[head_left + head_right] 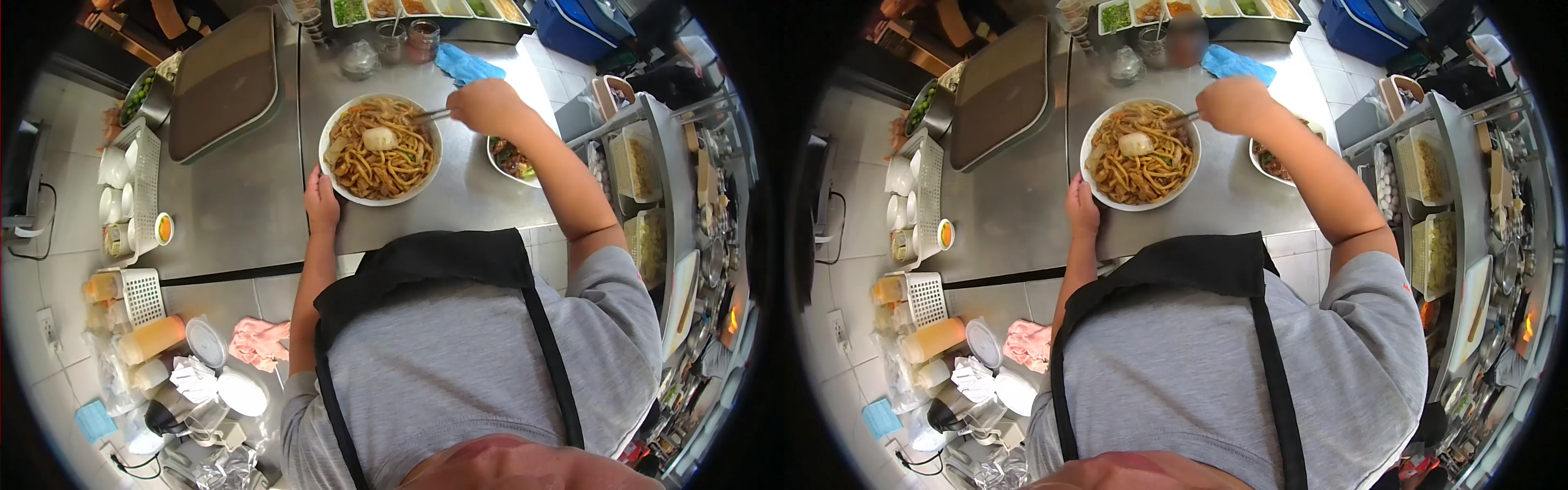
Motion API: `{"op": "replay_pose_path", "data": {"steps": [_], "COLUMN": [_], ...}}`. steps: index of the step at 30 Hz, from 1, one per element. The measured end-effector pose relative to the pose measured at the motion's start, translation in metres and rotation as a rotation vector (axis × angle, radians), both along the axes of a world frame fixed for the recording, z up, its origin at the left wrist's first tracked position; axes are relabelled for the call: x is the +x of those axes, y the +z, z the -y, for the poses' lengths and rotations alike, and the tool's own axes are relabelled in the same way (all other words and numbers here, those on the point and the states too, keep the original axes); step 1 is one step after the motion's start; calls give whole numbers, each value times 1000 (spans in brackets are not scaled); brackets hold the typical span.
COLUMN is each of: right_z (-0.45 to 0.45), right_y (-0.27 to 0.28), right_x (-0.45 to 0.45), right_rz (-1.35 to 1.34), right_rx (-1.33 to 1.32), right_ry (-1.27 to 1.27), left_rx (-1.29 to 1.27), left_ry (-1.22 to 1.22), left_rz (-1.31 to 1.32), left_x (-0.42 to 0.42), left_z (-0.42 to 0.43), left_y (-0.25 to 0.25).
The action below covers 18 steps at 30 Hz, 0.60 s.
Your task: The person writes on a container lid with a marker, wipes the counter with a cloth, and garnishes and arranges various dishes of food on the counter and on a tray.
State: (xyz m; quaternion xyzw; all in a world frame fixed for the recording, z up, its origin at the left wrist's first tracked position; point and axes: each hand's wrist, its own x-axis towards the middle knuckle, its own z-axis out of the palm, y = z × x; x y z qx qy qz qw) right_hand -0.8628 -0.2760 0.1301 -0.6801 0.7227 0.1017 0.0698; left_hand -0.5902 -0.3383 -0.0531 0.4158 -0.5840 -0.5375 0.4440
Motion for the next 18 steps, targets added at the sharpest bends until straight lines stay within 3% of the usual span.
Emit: {"op": "replay_pose_path", "data": {"steps": [4, 7, 10, 13, 18], "right_z": [27, 43, 36, 23, 38], "right_y": [-3, -35, -65, -61, -12], "right_x": [-1, 14, 30, 32, -26], "right_rz": [-19, 61, 188, 197, 176], "right_rx": [-103, -78, -95, -112, -450], "right_ry": [-38, -106, -146, -160, -265], "left_rx": [-55, 48, -7, -55, -17], "left_ry": [20, 4, 22, 35, 33], "left_rz": [32, 42, 70, 94, 98], "left_x": [-1, 2, 1, 4, 3], "left_z": [1, 2, -1, 3, -1], "left_y": [-1, -6, 1, -11, -7]}}
